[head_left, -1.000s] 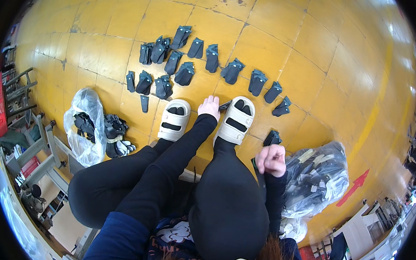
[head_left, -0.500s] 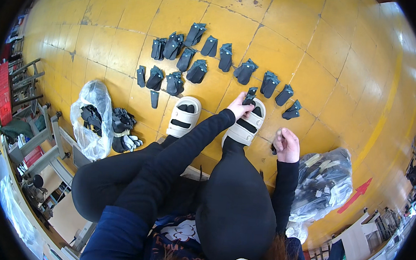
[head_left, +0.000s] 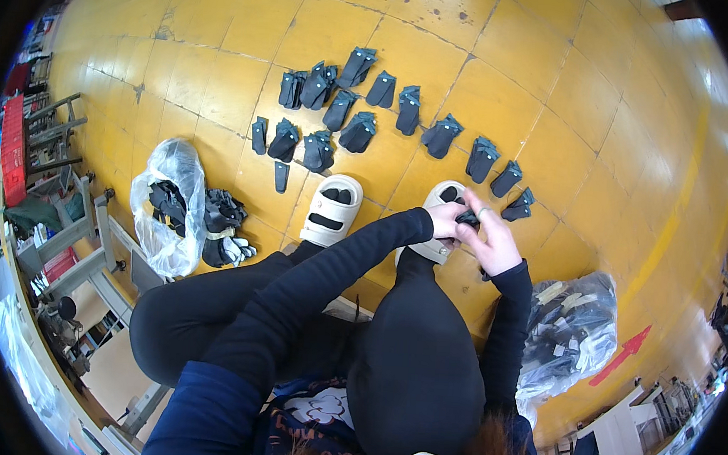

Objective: The person sits on the floor and repeatedly picks up small black objects, inspects them, and places them into neat rows. The person also reaches into plastic bags to retrieve more objects and continues arranging them on the floor.

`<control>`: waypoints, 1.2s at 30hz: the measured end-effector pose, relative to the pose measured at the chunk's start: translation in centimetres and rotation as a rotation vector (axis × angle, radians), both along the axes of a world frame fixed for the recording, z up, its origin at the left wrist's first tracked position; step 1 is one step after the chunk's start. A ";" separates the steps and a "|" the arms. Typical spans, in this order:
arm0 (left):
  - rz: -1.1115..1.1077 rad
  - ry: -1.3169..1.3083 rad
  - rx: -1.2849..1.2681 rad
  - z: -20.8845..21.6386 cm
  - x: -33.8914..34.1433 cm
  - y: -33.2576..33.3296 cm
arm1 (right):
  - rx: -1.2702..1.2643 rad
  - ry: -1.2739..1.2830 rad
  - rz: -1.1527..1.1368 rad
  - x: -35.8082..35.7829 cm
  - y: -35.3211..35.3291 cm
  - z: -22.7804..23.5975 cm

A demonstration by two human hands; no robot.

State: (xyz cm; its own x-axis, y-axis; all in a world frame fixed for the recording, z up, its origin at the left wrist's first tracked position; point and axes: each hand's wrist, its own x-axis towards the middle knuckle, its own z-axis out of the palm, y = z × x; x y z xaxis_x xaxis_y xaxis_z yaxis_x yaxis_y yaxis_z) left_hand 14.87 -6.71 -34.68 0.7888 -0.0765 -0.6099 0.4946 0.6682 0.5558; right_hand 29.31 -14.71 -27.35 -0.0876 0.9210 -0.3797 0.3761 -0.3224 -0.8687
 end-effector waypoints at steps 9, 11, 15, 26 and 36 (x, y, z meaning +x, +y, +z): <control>-0.075 0.020 0.136 -0.8 -0.4 1.0 | 0.093 -0.105 -0.273 -1.4 0.0 -0.3; -0.067 0.021 0.184 -1.3 -0.5 0.7 | 0.073 -0.130 -0.253 -1.5 -0.1 -0.4; -0.233 0.010 0.771 -2.0 -1.3 0.8 | 0.091 -0.198 -0.302 -1.1 -1.1 -1.2; -0.918 0.343 1.403 6.2 -20.1 16.7 | -0.541 0.331 -0.835 -2.3 -7.7 -11.1; 0.319 0.869 0.650 -3.5 -35.3 7.4 | -0.541 0.630 -0.976 -1.8 -8.6 -11.8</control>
State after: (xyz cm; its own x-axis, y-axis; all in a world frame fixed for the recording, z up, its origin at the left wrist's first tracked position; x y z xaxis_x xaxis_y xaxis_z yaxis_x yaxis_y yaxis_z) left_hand -20.42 0.71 -38.13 0.0049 0.5837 -0.8120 0.7413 0.5428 0.3947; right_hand 27.56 -23.34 -39.12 0.2335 0.4466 -0.8637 -0.6414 -0.5969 -0.4820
